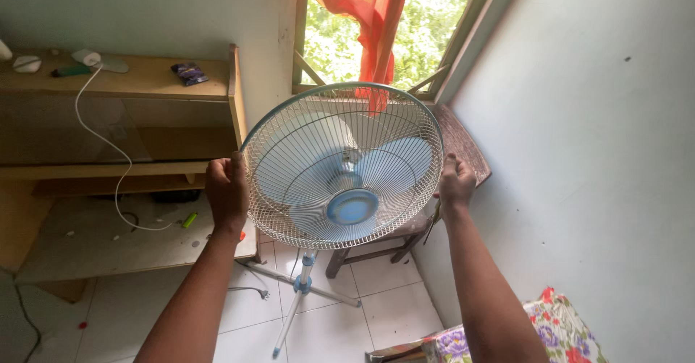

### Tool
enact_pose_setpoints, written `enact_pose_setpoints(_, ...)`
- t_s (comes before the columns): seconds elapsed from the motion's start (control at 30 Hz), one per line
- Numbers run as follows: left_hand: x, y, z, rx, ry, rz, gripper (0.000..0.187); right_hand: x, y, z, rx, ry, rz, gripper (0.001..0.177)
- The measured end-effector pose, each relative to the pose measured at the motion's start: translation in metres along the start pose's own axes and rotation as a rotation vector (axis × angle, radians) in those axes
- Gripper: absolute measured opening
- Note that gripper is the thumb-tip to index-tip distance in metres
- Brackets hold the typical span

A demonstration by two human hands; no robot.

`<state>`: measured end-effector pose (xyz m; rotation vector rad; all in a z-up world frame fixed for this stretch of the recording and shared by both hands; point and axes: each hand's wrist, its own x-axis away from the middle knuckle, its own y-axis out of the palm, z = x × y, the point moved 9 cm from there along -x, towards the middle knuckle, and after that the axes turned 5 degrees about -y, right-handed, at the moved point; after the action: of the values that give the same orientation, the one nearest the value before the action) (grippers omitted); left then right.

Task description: The person removes the front grill of a standing electric fan using a screwdriver, then removes the fan blades and the rear grill. The removed parts are placed on a nearby table.

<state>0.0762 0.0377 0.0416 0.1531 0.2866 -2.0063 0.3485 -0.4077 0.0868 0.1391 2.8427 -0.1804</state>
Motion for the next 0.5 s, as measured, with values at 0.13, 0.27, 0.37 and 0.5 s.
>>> enact_pose_setpoints(0.13,0.003,-0.001,-0.022,0.021,-0.116,0.014,0.071,-0.001,0.006,0.035,-0.091,0.113,-0.142,0.058)
enact_pose_setpoints(0.27,0.012,-0.001,-0.039,0.089,-0.152,0.071,0.073,0.002,0.008,0.05,-0.071,0.081,-0.132,0.062)
enact_pose_setpoints(0.37,0.014,0.001,-0.04,0.077,-0.126,0.181,0.073,-0.002,0.008,0.058,-0.01,0.073,-0.037,0.066)
enact_pose_setpoints(0.5,0.016,0.002,-0.04,0.129,-0.142,0.265,0.071,-0.01,0.002,0.048,0.254,-0.121,0.057,0.073)
